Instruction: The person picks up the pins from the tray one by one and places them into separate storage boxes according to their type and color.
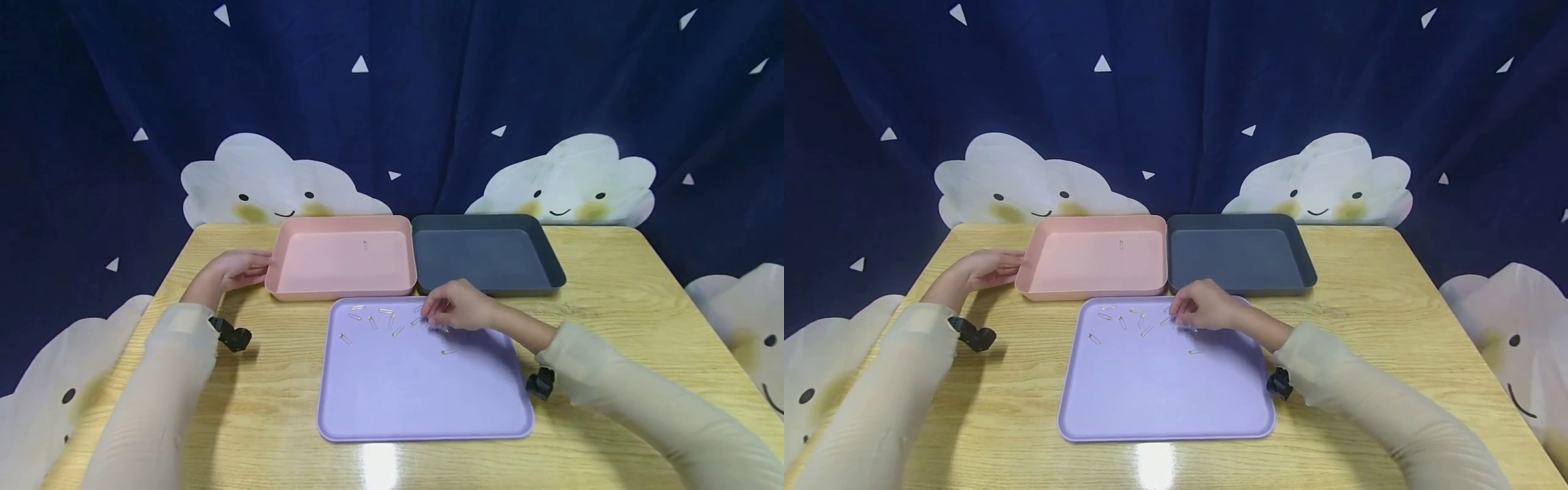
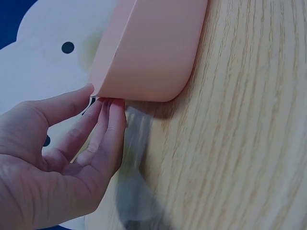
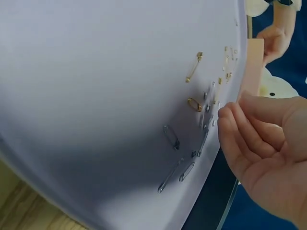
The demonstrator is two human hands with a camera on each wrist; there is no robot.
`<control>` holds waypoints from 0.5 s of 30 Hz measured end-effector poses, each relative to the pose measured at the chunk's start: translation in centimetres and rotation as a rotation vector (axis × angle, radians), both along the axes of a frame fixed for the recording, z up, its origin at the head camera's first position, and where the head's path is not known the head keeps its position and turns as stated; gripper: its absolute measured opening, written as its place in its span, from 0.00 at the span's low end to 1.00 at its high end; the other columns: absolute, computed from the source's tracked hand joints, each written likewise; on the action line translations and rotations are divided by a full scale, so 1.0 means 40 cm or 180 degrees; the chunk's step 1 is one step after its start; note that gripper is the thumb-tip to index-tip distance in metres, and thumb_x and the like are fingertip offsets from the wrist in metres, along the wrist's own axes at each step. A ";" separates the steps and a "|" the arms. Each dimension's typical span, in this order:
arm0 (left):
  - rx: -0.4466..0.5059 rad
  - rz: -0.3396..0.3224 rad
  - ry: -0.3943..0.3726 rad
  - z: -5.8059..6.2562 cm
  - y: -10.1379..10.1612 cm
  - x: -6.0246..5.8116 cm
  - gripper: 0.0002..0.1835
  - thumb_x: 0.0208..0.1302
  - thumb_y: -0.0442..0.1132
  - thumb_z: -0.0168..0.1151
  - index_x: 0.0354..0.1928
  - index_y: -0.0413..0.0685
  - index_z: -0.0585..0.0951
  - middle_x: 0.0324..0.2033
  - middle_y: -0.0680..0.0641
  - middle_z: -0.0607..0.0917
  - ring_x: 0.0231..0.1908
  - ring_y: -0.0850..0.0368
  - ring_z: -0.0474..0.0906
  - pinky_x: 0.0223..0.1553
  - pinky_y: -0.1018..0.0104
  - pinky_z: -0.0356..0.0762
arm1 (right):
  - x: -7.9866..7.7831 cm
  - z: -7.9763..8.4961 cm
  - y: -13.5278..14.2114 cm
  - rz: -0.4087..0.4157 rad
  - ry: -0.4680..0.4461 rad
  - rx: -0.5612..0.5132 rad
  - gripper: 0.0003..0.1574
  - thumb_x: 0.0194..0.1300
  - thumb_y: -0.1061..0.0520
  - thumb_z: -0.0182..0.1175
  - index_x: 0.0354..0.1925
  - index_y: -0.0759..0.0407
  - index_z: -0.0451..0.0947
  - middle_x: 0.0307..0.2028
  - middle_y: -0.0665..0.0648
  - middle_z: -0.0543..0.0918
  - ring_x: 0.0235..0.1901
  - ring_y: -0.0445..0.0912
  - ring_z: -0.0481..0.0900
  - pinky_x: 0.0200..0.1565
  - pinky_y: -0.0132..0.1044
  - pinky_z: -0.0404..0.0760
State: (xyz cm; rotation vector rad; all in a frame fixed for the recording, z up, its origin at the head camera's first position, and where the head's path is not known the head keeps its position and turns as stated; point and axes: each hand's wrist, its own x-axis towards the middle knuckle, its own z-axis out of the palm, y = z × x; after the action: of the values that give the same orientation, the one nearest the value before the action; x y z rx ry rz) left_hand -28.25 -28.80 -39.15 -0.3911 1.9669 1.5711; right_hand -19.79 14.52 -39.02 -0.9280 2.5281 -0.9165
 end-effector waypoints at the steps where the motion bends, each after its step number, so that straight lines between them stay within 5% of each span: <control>1: -0.0005 -0.0007 0.0006 0.001 0.000 -0.001 0.34 0.71 0.38 0.52 0.74 0.40 0.53 0.24 0.65 0.82 0.30 0.72 0.81 0.42 0.77 0.83 | 0.001 0.000 -0.001 0.0057 0.0076 0.0024 0.05 0.55 0.66 0.67 0.34 0.61 0.84 0.28 0.54 0.87 0.29 0.36 0.81 0.35 0.25 0.82; 15: 0.0059 -0.0042 0.0023 -0.001 -0.006 0.001 0.34 0.72 0.38 0.51 0.74 0.39 0.52 0.25 0.65 0.81 0.30 0.73 0.80 0.40 0.78 0.82 | 0.012 -0.011 -0.031 0.0328 0.0660 0.0441 0.07 0.50 0.69 0.69 0.28 0.59 0.83 0.25 0.53 0.83 0.26 0.36 0.74 0.30 0.22 0.74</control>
State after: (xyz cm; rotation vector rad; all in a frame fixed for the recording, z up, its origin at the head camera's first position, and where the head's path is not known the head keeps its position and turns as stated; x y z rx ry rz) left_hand -28.20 -29.02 -39.19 -0.3646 1.9549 1.5835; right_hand -19.33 13.27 -39.47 -1.1496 2.6446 -0.6352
